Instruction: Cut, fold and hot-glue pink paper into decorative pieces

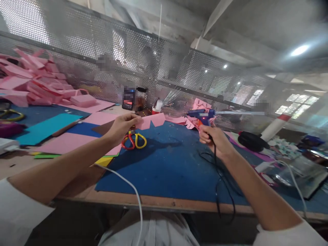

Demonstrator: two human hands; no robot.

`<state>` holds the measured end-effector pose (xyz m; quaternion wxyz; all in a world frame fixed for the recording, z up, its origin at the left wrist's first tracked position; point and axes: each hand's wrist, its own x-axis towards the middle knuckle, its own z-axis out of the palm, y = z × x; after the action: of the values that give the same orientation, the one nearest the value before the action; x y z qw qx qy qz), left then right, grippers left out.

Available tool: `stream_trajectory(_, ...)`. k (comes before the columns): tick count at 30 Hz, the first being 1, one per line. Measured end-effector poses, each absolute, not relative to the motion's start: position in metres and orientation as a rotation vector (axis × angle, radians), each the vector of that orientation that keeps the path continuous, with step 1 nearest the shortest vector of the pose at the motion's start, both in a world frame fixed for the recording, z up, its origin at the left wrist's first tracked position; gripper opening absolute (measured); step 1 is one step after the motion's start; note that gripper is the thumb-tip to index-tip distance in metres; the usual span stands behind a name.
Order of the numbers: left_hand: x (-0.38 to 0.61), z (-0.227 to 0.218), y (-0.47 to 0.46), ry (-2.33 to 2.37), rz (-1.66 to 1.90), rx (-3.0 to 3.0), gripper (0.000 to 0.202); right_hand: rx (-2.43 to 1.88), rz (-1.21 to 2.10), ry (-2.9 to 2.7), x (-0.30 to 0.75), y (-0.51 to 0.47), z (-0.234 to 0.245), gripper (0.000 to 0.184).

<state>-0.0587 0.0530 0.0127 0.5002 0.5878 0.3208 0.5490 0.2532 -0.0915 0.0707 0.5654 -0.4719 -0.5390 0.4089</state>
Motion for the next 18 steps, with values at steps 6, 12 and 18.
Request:
stream_trajectory(6, -0.062, 0.012, 0.053, 0.785, 1.307, 1.42, 0.027, -0.917, 1.18, -1.185, 0.218, -0.051, 0.052, 0.029)
stream_trajectory(12, -0.057, 0.014, 0.045, 0.801, 1.226, 1.528, 0.031, -0.952, 1.078, -1.243, 0.211, -0.039, 0.009, 0.02)
stream_trajectory(18, -0.054, 0.015, 0.043, 0.869, 1.219, 1.613, 0.037, -1.067, 0.815, -1.441, 0.203, -0.057, 0.009, 0.029)
